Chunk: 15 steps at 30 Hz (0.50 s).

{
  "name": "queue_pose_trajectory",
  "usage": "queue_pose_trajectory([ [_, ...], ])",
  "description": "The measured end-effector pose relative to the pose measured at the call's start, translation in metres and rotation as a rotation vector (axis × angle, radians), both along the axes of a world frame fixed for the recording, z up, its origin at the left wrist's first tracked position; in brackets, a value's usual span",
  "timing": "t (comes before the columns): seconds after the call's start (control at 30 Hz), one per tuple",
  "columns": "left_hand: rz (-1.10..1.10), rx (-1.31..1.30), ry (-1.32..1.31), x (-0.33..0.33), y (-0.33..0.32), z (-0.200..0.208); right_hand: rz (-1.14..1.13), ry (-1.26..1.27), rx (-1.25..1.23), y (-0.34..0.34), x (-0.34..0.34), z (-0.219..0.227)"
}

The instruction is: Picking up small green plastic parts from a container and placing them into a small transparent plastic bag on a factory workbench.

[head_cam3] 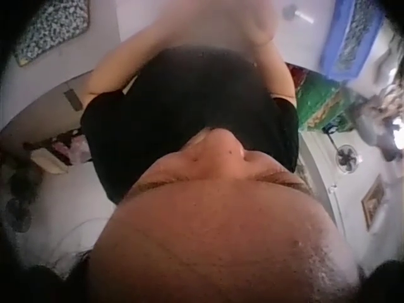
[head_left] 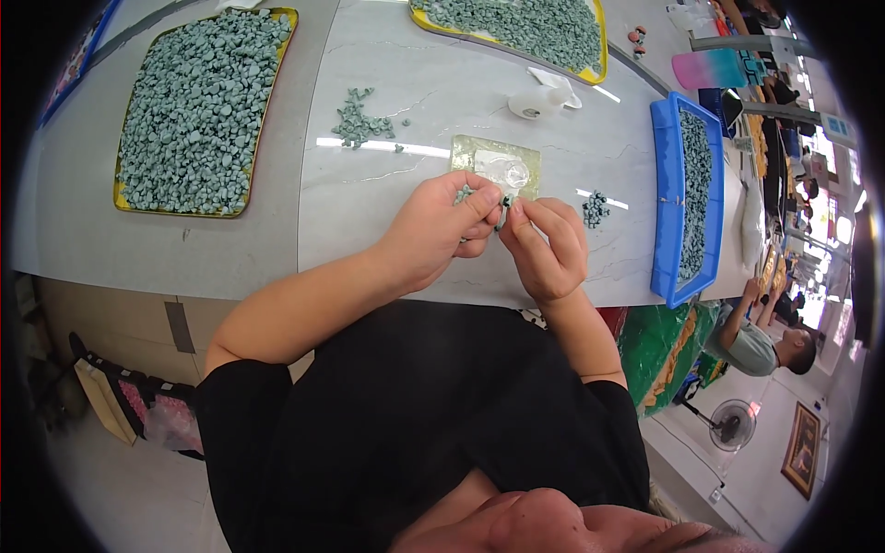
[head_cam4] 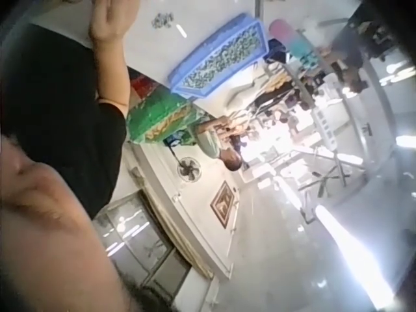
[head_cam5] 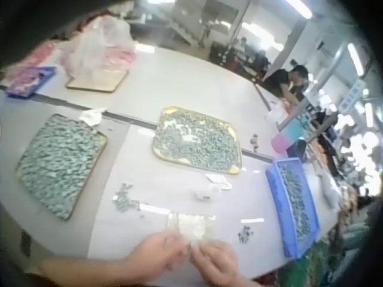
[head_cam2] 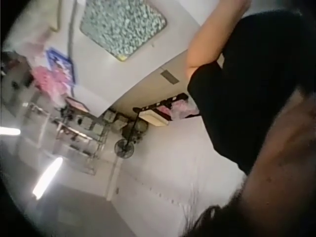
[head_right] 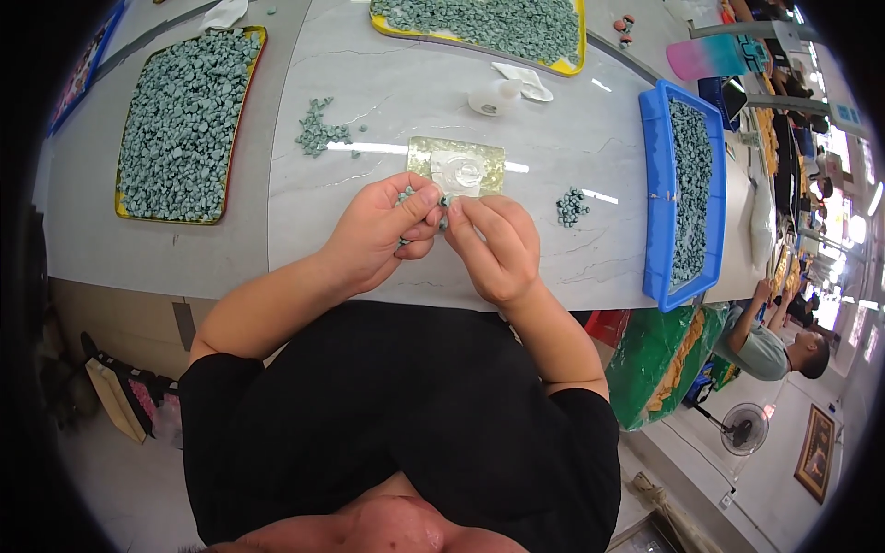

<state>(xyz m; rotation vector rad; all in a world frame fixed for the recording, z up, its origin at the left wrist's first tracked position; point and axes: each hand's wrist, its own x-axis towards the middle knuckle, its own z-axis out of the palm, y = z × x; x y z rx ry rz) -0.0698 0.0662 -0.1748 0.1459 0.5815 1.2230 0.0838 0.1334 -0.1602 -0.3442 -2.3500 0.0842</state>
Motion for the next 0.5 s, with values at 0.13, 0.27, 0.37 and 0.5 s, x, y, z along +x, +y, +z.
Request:
queue_pose_trajectory([
  [0.13,0.061,0.032,0.028,0.007,-0.006,-0.005,-0.014,0.029,0.003,-0.006,-0.002,-0.006],
  [0.27,0.096,0.112,0.143,0.007,-0.008,-0.007,-0.024,0.046,0.01,-0.009,-0.003,-0.01],
  [0.37,0.132,0.15,0.274,0.008,-0.009,-0.003,0.007,0.123,-0.15,-0.008,-0.003,-0.009],
  [0.5,0.162,0.186,0.455,0.011,-0.011,0.001,-0.04,0.15,-0.317,-0.012,-0.002,-0.004],
])
